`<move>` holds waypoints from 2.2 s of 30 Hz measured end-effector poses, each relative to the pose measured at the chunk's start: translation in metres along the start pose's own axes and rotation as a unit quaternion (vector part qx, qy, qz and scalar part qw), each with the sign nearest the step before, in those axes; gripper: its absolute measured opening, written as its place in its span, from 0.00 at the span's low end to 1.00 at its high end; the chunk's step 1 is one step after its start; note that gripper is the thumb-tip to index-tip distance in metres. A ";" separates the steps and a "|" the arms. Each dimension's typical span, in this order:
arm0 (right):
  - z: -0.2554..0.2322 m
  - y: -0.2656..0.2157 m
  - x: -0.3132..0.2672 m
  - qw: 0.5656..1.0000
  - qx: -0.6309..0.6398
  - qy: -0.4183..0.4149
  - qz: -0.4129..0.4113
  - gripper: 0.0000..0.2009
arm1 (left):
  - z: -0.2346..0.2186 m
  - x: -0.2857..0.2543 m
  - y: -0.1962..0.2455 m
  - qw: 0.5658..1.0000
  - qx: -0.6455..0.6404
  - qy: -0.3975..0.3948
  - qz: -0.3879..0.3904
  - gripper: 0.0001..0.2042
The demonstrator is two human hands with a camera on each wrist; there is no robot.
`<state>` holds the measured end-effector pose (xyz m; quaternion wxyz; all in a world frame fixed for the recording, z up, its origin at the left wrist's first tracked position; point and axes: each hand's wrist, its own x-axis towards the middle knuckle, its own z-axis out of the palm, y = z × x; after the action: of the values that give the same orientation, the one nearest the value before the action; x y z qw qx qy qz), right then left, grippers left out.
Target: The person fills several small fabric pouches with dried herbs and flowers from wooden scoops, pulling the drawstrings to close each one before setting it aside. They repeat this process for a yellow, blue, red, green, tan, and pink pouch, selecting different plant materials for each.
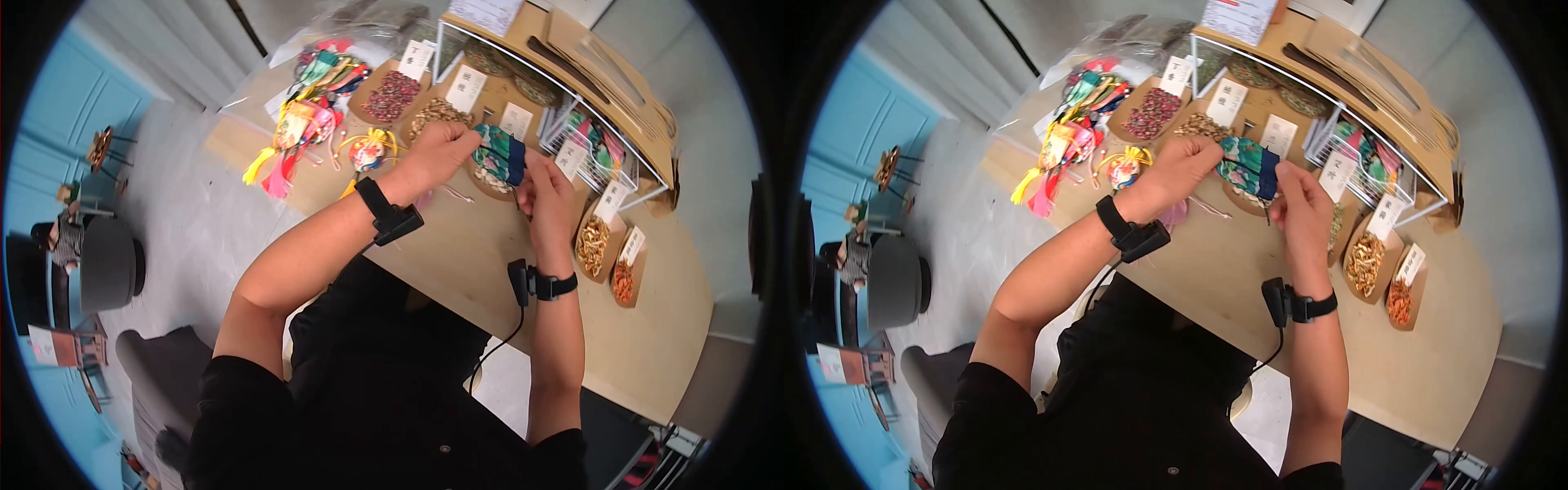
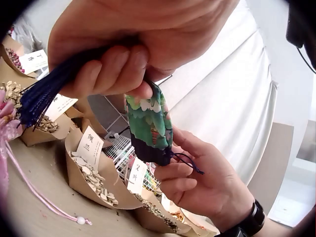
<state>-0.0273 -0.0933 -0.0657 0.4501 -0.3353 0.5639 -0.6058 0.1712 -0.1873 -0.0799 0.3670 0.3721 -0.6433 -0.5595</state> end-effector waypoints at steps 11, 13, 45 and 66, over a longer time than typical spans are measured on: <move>0.013 -0.013 -0.055 0.996 -0.079 -0.041 -0.032 0.10 | -0.190 -0.065 0.023 0.916 -0.141 0.376 -0.013 0.19; 0.014 -0.010 -0.063 0.994 -0.092 -0.046 -0.021 0.09 | -0.230 -0.063 0.002 0.896 -0.136 0.418 -0.060 0.18; 0.007 0.046 -0.116 0.956 -0.277 -0.101 0.002 0.08 | -0.282 -0.035 -0.066 0.853 0.490 0.165 -0.074 0.20; 0.098 0.059 -0.038 0.890 -0.429 -0.097 -0.120 0.14 | -0.086 -0.095 -0.007 0.968 0.249 0.014 0.017 0.08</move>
<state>0.0864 -0.0932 -0.1064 0.2385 -0.6181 0.6778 -0.3190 0.2910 -0.1423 -0.0831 0.2813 0.4483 -0.7636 -0.3698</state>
